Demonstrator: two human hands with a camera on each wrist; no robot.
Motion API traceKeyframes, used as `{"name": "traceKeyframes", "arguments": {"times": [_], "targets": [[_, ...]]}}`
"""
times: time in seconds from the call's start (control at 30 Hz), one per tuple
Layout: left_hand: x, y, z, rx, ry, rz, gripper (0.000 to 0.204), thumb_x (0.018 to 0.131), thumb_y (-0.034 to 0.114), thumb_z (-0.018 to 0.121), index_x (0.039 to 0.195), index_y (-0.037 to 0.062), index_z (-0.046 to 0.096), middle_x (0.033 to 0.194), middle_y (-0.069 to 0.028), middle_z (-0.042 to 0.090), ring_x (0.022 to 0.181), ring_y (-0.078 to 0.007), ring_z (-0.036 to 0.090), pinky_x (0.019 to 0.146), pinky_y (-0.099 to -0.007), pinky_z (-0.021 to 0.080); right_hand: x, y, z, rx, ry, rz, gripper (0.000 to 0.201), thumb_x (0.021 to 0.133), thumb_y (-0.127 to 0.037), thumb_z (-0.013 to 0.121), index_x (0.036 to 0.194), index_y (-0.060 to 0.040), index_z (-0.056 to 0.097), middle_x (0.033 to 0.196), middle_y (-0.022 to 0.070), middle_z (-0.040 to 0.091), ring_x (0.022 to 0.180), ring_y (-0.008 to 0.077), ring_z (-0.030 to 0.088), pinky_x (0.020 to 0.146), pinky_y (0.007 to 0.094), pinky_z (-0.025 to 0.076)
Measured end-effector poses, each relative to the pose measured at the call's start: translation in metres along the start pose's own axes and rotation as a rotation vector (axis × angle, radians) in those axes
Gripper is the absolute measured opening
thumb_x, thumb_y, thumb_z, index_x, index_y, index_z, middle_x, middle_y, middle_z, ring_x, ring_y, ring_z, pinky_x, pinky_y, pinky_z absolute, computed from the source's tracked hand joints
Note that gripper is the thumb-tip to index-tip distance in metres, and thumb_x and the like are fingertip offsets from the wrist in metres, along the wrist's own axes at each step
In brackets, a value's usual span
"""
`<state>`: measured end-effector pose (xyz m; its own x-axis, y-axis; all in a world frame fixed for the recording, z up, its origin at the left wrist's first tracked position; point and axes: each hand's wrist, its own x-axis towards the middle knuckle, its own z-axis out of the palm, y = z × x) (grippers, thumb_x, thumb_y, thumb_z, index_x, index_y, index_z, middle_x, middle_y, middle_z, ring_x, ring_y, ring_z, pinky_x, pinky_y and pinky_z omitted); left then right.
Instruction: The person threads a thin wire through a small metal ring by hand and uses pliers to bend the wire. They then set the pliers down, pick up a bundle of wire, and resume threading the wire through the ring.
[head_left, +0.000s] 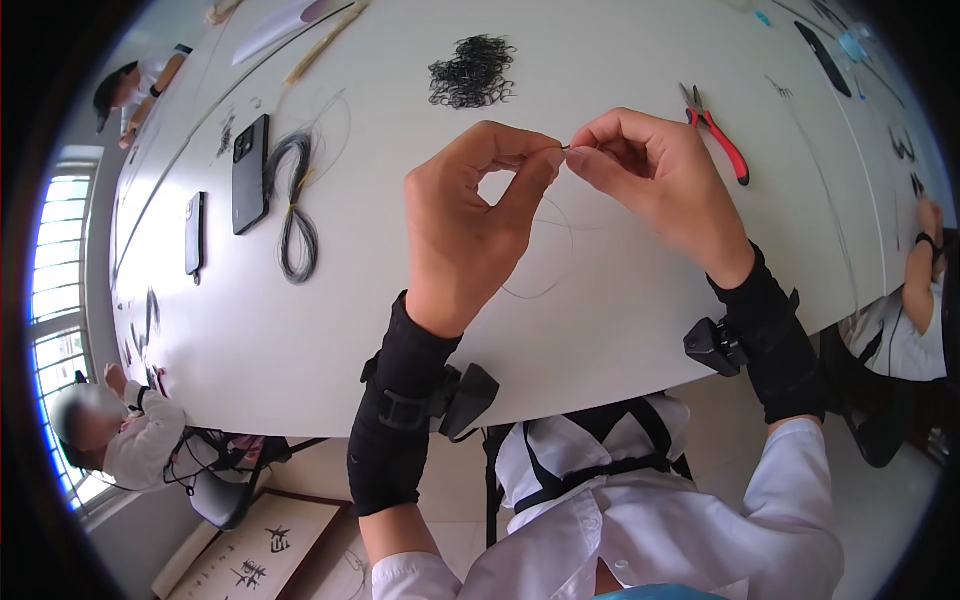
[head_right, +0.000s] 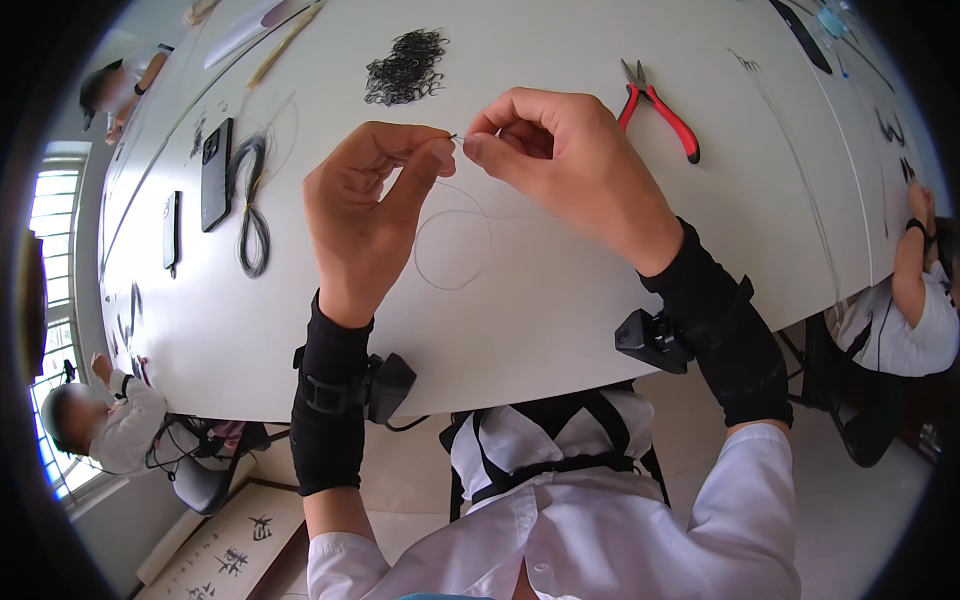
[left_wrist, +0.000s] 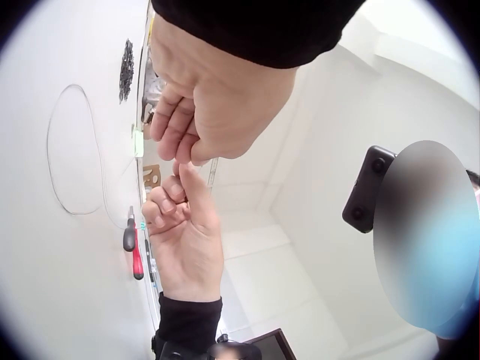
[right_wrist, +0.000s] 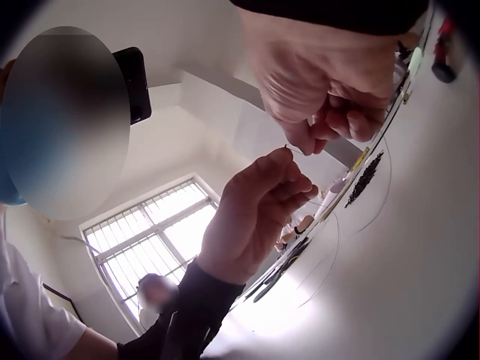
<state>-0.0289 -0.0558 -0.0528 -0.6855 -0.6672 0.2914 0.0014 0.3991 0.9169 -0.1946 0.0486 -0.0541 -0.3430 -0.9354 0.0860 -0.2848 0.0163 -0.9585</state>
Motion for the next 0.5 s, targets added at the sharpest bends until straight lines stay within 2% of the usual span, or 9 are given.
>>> {"name": "traceKeyframes", "arguments": {"times": [0.1,0.3,0.33,0.43,0.5], "targets": [[0.001,-0.003,-0.001,-0.01,0.056,-0.001,0.008,0.093,-0.001,0.07,0.099,-0.006,0.07,0.09,-0.0084,0.074,0.087,-0.0133,0.069,0.084,-0.0267,0.055,-0.007,-0.01,0.004,-0.124,-0.007,-0.004,0.013,0.093,-0.014,0.071,0.098,-0.0016,0.07,0.069,-0.0033,0.056,0.061,0.0048,0.045,0.056,0.0233,0.037],[0.001,-0.007,0.001,0.122,0.053,0.038,0.008,0.093,0.0,0.071,0.099,-0.0043,0.071,0.092,-0.008,0.075,0.087,-0.0125,0.07,0.083,-0.0266,0.055,-0.008,-0.016,0.006,-0.28,0.043,-0.329,0.01,0.093,-0.011,0.071,0.098,-0.0026,0.069,0.07,0.0011,0.058,0.06,0.0083,0.045,0.055,0.0249,0.037],[0.001,-0.006,0.001,0.152,0.04,0.045,0.008,0.092,0.001,0.071,0.098,-0.004,0.071,0.092,-0.0079,0.075,0.086,-0.0125,0.07,0.083,-0.0266,0.055,-0.008,-0.016,0.005,-0.27,0.045,-0.31,0.01,0.093,-0.011,0.07,0.098,-0.0026,0.069,0.071,0.0008,0.058,0.061,0.0077,0.045,0.055,0.0247,0.037],[0.001,-0.008,0.006,0.189,0.013,0.117,0.005,0.087,0.0,0.073,0.09,-0.0006,0.071,0.085,-0.0101,0.075,0.079,-0.0203,0.073,0.062,-0.0296,0.054,-0.007,-0.016,0.0,-0.212,0.038,-0.213,0.011,0.096,-0.013,0.069,0.099,-0.002,0.068,0.075,-0.0008,0.059,0.065,0.0051,0.047,0.059,0.0226,0.038],[0.0,-0.007,0.007,0.156,-0.021,0.124,0.005,0.087,0.0,0.073,0.091,-0.0005,0.071,0.085,-0.0101,0.075,0.08,-0.0197,0.073,0.064,-0.0294,0.055,-0.005,-0.016,-0.003,-0.132,0.012,-0.1,0.014,0.099,-0.015,0.066,0.102,-0.0014,0.068,0.083,-0.003,0.063,0.072,0.0023,0.05,0.066,0.0193,0.041]]}}
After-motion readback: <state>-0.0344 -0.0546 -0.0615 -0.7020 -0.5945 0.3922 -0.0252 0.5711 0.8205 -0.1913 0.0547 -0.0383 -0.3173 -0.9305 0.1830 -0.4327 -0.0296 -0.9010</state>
